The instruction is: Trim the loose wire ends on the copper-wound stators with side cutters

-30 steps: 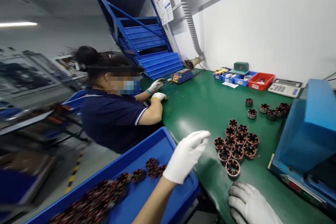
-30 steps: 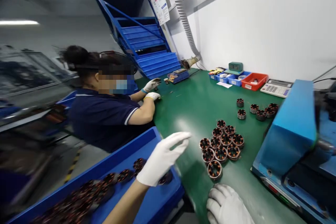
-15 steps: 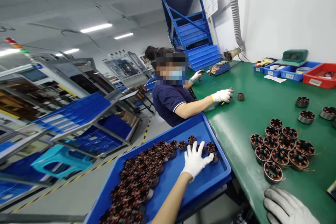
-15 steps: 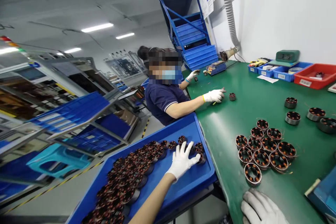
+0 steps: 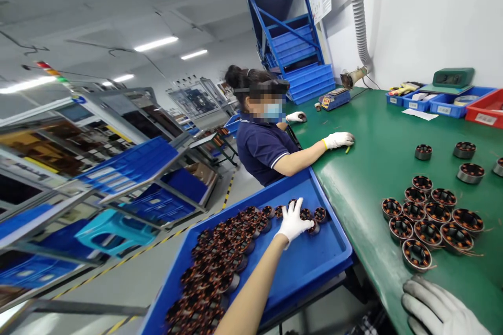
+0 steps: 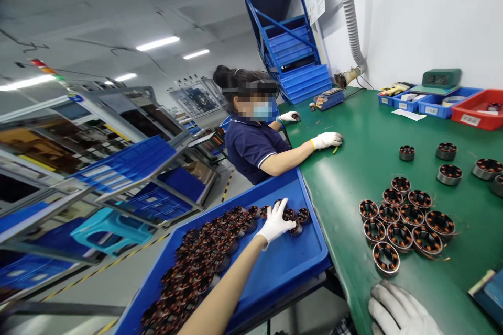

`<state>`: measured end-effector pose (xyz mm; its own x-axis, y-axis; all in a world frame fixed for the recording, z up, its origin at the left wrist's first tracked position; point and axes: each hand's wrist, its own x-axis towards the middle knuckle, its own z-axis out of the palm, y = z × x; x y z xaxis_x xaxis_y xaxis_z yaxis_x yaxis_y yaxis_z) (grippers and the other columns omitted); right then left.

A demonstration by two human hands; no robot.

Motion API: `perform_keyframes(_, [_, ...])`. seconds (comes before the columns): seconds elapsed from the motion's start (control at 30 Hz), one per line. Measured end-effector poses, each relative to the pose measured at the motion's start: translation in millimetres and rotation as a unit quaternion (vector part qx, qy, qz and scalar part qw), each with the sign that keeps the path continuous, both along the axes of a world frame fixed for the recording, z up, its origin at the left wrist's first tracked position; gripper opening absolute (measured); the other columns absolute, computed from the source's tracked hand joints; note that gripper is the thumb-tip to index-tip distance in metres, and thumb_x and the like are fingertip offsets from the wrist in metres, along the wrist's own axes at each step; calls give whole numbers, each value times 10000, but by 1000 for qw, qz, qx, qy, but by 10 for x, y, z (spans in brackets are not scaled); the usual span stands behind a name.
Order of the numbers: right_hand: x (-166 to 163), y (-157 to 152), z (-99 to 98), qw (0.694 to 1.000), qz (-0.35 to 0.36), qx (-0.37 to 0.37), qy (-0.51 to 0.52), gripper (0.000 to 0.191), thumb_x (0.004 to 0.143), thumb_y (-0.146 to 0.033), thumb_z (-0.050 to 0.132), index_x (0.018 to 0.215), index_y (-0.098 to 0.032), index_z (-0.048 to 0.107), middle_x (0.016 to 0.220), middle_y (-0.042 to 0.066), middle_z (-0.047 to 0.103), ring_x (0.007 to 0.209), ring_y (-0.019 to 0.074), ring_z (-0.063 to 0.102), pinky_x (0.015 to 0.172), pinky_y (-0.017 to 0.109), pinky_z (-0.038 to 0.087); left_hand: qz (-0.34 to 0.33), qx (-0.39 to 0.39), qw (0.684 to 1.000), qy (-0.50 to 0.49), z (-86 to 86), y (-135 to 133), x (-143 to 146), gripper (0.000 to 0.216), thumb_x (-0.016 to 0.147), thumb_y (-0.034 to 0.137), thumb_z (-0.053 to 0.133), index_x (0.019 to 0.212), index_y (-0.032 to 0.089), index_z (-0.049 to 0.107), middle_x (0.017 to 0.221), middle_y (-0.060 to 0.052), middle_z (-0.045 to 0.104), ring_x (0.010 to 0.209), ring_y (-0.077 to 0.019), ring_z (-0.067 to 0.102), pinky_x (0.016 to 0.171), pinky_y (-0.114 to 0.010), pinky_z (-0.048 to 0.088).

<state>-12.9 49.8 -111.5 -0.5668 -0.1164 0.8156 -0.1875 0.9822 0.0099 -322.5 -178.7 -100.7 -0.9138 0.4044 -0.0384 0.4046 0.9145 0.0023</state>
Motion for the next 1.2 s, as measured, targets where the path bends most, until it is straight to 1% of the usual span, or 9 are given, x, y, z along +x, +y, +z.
perform_keyframes(0.13, [3, -5, 7, 1000, 2, -5, -10, 433, 994, -308, 317, 785, -265, 694, 784, -11, 749, 690, 135, 696, 663, 262, 523, -51, -7, 998, -20, 7, 17, 69, 341, 893, 320, 562, 1197, 170, 531, 1217, -88, 569, 1027, -225, 598, 852, -442, 518])
perform_keyframes(0.23, [9, 48, 93, 999, 16, 10, -33, 422, 996, -305, 326, 802, -276, 700, 805, -28, 754, 692, 122, 703, 654, 243, 531, -93, -13, 995, -33, -12, 11, 189, 350, 892, 320, 563, 1208, 175, 526, 1238, -90, 558, 1048, -232, 589, 868, -453, 510])
perform_keyframes(0.4, [16, 82, 211, 997, 24, 45, -52, 411, 996, -303, 329, 822, -262, 698, 809, -33, 759, 696, 116, 710, 635, 230, 540, -138, -25, 989, -41, -40, 9, 354, 361, 892, 321, 561, 1223, 185, 518, 1277, -94, 535, 1088, -244, 569, 899, -472, 491])
perform_keyframes(0.5, [22, 80, 250, 996, 26, 56, -58, 424, 999, -307, 319, 819, -253, 699, 812, -35, 763, 700, 113, 717, 636, 227, 547, -161, -39, 985, -48, -11, -4, 398, 358, 893, 324, 558, 1224, 194, 520, 1297, -95, 522, 1106, -247, 558, 915, -479, 480])
perform_keyframes(0.6, [26, 94, 283, 996, 24, 61, -61, 433, 1000, -307, 316, 807, -255, 700, 811, -43, 765, 698, 111, 722, 628, 226, 550, -172, -52, 982, -52, 48, -48, 376, 361, 892, 328, 558, 1228, 199, 519, 1316, -95, 509, 1128, -253, 544, 932, -490, 467])
perform_keyframes(0.7, [31, 118, 306, 995, 20, 76, -53, 453, 1002, -297, 303, 791, -254, 703, 801, -38, 767, 682, 114, 723, 607, 226, 552, -162, -63, 983, -53, 90, -117, 269, 350, 892, 325, 559, 1215, 192, 527, 1293, -93, 526, 1108, -247, 556, 919, -481, 476])
perform_keyframes(0.93, [37, 130, 300, 995, 19, 92, -39, 469, 993, -264, 295, 770, -247, 707, 776, -12, 766, 660, 126, 718, 592, 228, 560, -81, -81, 992, -53, 72, -272, -50, 351, 891, 322, 563, 1208, 174, 525, 1235, -90, 559, 1046, -232, 590, 865, -453, 511])
perform_keyframes(1.1, [6, 115, 312, 994, 22, 105, -31, 457, 978, -251, 304, 752, -241, 701, 745, -4, 765, 625, 134, 716, 558, 231, 561, -75, -81, 989, -94, 102, -309, -127, 331, 896, 319, 557, 1195, 179, 535, 1230, -88, 563, 1037, -225, 592, 863, -443, 513])
perform_keyframes(1.2, [11, 96, 335, 994, 20, 104, -37, 459, 972, -236, 293, 752, -231, 696, 739, 5, 764, 623, 140, 718, 550, 237, 565, -50, -78, 985, -143, 115, -318, -114, 337, 893, 319, 562, 1195, 172, 534, 1221, -88, 568, 1031, -225, 596, 856, -443, 516])
